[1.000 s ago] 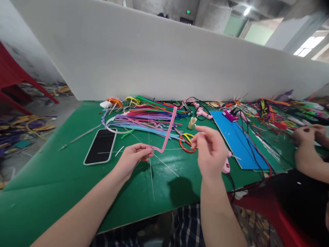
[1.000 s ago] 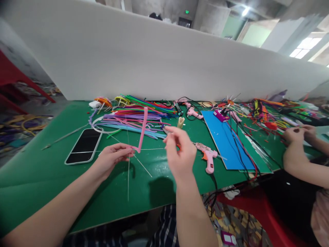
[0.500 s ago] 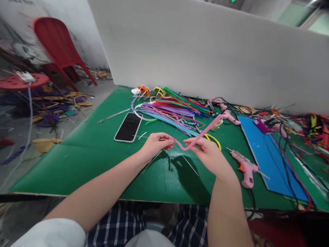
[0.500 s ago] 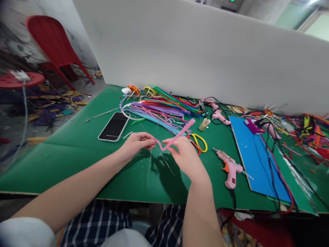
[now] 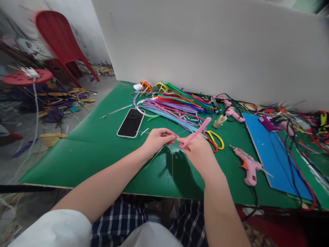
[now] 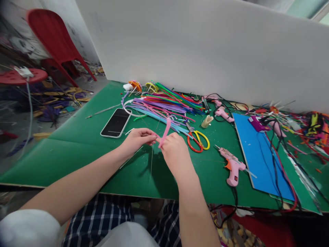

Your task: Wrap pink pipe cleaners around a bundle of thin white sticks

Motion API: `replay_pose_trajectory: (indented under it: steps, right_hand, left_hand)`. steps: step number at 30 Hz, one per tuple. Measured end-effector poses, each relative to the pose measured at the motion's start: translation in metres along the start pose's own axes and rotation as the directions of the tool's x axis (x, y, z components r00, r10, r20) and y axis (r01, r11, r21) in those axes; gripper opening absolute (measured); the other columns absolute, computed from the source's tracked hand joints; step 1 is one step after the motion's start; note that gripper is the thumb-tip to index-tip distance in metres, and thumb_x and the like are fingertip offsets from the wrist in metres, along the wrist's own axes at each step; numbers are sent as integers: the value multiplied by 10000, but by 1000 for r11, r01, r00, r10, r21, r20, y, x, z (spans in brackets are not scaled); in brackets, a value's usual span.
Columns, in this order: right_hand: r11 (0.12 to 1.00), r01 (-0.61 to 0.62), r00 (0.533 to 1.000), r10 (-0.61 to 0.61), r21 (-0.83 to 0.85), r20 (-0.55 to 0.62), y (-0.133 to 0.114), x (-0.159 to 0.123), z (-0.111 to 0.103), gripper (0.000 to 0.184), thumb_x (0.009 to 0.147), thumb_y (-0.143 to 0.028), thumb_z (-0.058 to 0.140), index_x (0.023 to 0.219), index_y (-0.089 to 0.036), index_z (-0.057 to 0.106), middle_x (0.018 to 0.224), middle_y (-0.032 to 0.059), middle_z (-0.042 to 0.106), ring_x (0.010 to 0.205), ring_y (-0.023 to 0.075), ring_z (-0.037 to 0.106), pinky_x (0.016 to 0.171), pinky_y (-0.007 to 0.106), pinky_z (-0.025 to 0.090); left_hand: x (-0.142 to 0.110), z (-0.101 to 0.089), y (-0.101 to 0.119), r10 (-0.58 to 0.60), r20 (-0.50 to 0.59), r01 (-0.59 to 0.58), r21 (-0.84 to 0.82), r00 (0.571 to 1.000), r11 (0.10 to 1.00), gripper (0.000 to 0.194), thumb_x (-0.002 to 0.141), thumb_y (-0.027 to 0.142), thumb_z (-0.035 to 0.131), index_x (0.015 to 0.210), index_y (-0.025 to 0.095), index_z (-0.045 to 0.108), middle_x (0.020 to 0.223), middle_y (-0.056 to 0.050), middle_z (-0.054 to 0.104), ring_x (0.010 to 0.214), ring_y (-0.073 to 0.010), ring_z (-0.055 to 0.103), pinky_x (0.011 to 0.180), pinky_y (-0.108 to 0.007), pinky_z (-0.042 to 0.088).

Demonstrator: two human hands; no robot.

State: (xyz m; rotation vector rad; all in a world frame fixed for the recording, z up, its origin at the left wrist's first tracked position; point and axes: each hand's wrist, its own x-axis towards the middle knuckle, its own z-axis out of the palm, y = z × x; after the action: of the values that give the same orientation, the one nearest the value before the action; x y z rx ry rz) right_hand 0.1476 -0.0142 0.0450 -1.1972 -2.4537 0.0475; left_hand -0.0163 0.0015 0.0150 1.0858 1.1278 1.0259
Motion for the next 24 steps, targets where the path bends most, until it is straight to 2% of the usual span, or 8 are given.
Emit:
replay_pose_trajectory:
  steps: [3, 8, 13, 20, 24]
  right_hand:
    - [999, -24, 1000, 25, -49, 11, -1, 3, 7, 242, 808, -161, 511, 989, -217, 663, 785, 38, 679, 806, 203, 529, 714, 332, 405]
    - [986, -124, 984, 108, -109, -142, -8, 4, 7, 216, 845, -247, 480, 849, -159, 676, 778, 69, 659, 803, 208, 498, 723, 349, 374]
    - [969, -204, 964, 174, -141, -202, -11, 3, 9, 186, 828, -264, 512, 842, -174, 675, 779, 69, 641, 812, 212, 478, 721, 358, 350]
    - [958, -228, 968, 205, -172, -144, -12, 5, 12, 188, 830, -240, 509, 802, -188, 688, 761, 57, 628, 804, 205, 471, 711, 349, 337]
    - [965, -212, 970, 190, -155, -149, -11, 5, 14, 192, 830, -232, 506, 816, -187, 693, 760, 63, 628, 815, 208, 475, 713, 351, 332]
  left_hand:
    - [0, 0, 0, 1, -1, -1, 8, 1000, 1000, 160, 645, 248, 673, 736, 124, 631, 594, -10, 635, 537, -89, 561, 579, -227, 458]
    - [0, 0, 1, 11, 3, -11, -6, 1000, 1000, 161, 647, 243, 674, 742, 122, 627, 598, -11, 630, 572, -102, 580, 587, -230, 463]
    - [0, -1, 1, 20, -5, -20, -6, 1000, 1000, 166, 650, 235, 671, 755, 114, 628, 613, -20, 638, 587, -107, 590, 601, -236, 473]
    - [1, -1, 0, 32, -10, -32, 12, 999, 999, 174, 646, 239, 673, 755, 110, 632, 609, -20, 643, 578, -104, 587, 602, -235, 473]
    - [1, 1, 1, 29, -16, -29, 15, 999, 999, 169, 645, 234, 673, 748, 106, 630, 625, -26, 647, 589, -103, 590, 602, -233, 474]
